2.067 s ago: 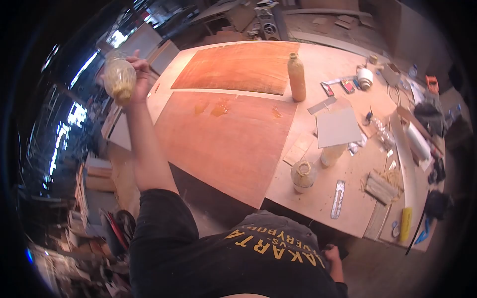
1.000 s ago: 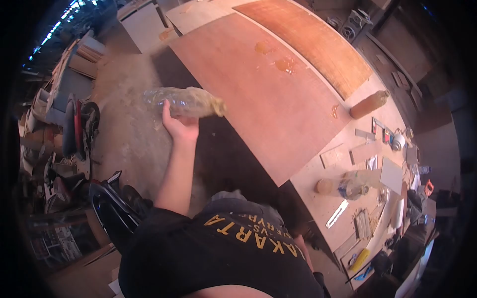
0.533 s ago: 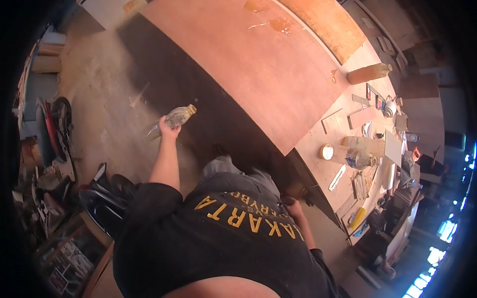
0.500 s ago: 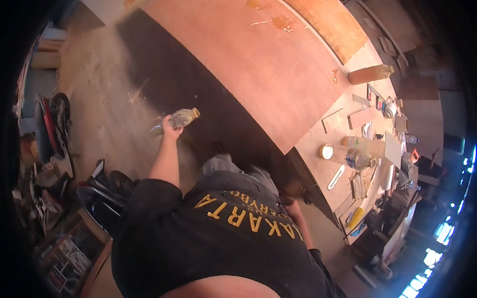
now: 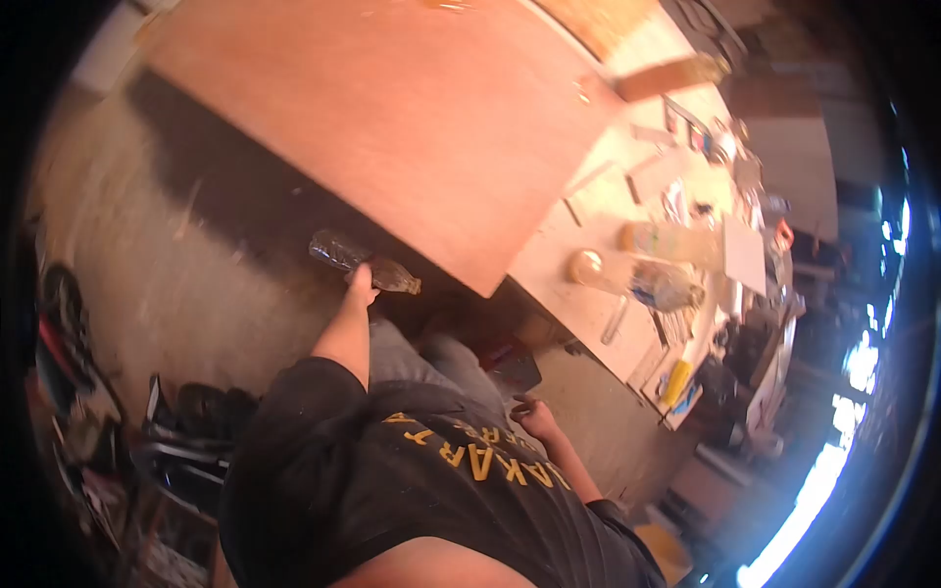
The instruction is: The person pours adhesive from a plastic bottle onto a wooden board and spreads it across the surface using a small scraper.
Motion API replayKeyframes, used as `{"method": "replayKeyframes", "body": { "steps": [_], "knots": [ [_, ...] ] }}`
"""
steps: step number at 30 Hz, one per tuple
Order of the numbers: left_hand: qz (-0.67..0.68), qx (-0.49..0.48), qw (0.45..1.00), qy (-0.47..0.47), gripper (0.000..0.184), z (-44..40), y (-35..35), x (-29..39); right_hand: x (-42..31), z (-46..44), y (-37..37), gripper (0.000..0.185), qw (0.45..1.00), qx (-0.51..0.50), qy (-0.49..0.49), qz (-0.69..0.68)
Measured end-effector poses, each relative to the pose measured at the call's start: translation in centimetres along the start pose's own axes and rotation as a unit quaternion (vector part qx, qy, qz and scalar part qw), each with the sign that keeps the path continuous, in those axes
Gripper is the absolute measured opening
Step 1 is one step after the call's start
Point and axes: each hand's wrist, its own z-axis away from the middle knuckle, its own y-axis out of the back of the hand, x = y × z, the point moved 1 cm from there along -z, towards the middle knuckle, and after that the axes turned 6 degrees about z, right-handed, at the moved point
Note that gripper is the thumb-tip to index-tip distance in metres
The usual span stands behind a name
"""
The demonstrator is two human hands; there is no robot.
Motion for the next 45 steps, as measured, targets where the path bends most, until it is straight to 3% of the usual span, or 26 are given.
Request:
{"method": "replayKeyframes", "body": {
  "steps": [1, 2, 3, 4, 6, 9, 11, 13, 15, 18, 22, 25, 30, 35, 36, 38, 40, 41, 42, 45],
  "knots": [
    [-0.058, 0.023, 0.998, 0.01, 0.088, 1.1, -2.6, -0.9, 0.2, 0.3, -0.1, 0.058, 1.0, 0.001, -0.002, -0.026],
    [-0.101, -0.03, 0.994, 0.004, 0.098, -0.7, -3.7, -3.2, 0.0, 0.5, 0.3, 0.056, 1.0, 0.0, -0.013, -0.024],
    [-0.237, -0.075, 0.968, -0.038, 0.115, 2.4, -4.8, -2.5, 0.5, 0.2, 0.5, 0.055, 1.0, 0.012, -0.001, -0.02],
    [-0.361, -0.163, 0.916, -0.072, 0.11, 4.6, -5.5, -2.1, 1.1, -0.1, 0.7, 0.053, 0.999, 0.024, 0.013, -0.017],
    [-0.476, -0.146, 0.848, -0.182, 0.096, 3.4, -5.5, -4.8, 1.5, -0.7, 1.5, 0.047, 0.997, 0.052, 0.028, -0.059],
    [-0.584, -0.116, 0.754, -0.277, 0.076, 3.7, -2.2, -7.4, -1.3, -0.4, 5.6, 0.047, 0.963, 0.223, 0.1, -0.113],
    [-0.684, -0.194, 0.682, -0.172, 0.081, 7.5, -0.7, -4.4, -2.7, -0.7, 9.0, 0.055, 0.905, 0.358, 0.142, -0.178],
    [-0.728, -0.173, 0.651, -0.125, 0.086, 14.0, 0.2, -1.6, -5.8, 0.3, 14.1, 0.075, 0.878, 0.424, 0.129, -0.183],
    [-0.729, -0.121, 0.646, -0.192, 0.086, 10.6, 3.7, -1.0, -8.5, 0.0, 18.3, 0.1, 0.805, 0.526, 0.197, -0.191],
    [-0.676, -0.043, 0.693, -0.248, 0.083, 15.1, 5.1, 2.3, -10.6, -3.5, 21.4, 0.114, 0.787, 0.538, 0.2, -0.226],
    [-0.573, -0.028, 0.765, -0.291, 0.079, 16.1, 6.5, 5.3, -12.7, -7.5, 23.8, 0.115, 0.709, 0.59, 0.251, -0.293],
    [-0.593, -0.025, 0.742, -0.312, 0.077, 16.0, 7.2, 7.1, -13.9, -8.7, 26.0, 0.107, 0.72, 0.551, 0.254, -0.336],
    [-0.604, -0.053, 0.735, -0.303, 0.073, 13.9, 7.4, 12.1, -18.9, -8.5, 29.8, 0.098, 0.724, 0.611, 0.286, -0.144],
    [-0.611, -0.101, 0.724, -0.305, 0.071, 11.4, 8.0, 20.4, -30.0, -2.3, 38.6, 0.097, 0.798, 0.514, 0.284, -0.135],
    [-0.621, -0.109, 0.714, -0.305, 0.072, 11.1, 8.2, 22.4, -32.0, -1.8, 40.0, 0.094, 0.78, 0.552, 0.286, -0.069],
    [-0.595, -0.114, 0.75, -0.266, 0.065, 4.9, 9.9, 26.1, -35.6, -1.2, 42.5, 0.086, 0.735, 0.614, 0.272, 0.093],
    [-0.567, -0.11, 0.756, -0.309, 0.04, 3.1, 11.5, 28.9, -38.8, -1.3, 44.1, 0.077, 0.677, 0.64, 0.236, 0.276],
    [-0.544, -0.115, 0.782, -0.282, 0.031, 3.4, 12.0, 29.9, -40.0, -2.2, 45.0, 0.07, 0.669, 0.627, 0.196, 0.349],
    [-0.517, -0.117, 0.809, -0.255, 0.029, 4.4, 12.6, 30.8, -41.1, -3.6, 46.0, 0.063, 0.655, 0.608, 0.157, 0.421],
    [-0.526, -0.058, 0.816, -0.232, 0.035, 6.7, 13.8, 31.6, -42.9, -7.9, 49.4, 0.043, 0.584, 0.568, 0.073, 0.575]
  ]
}}
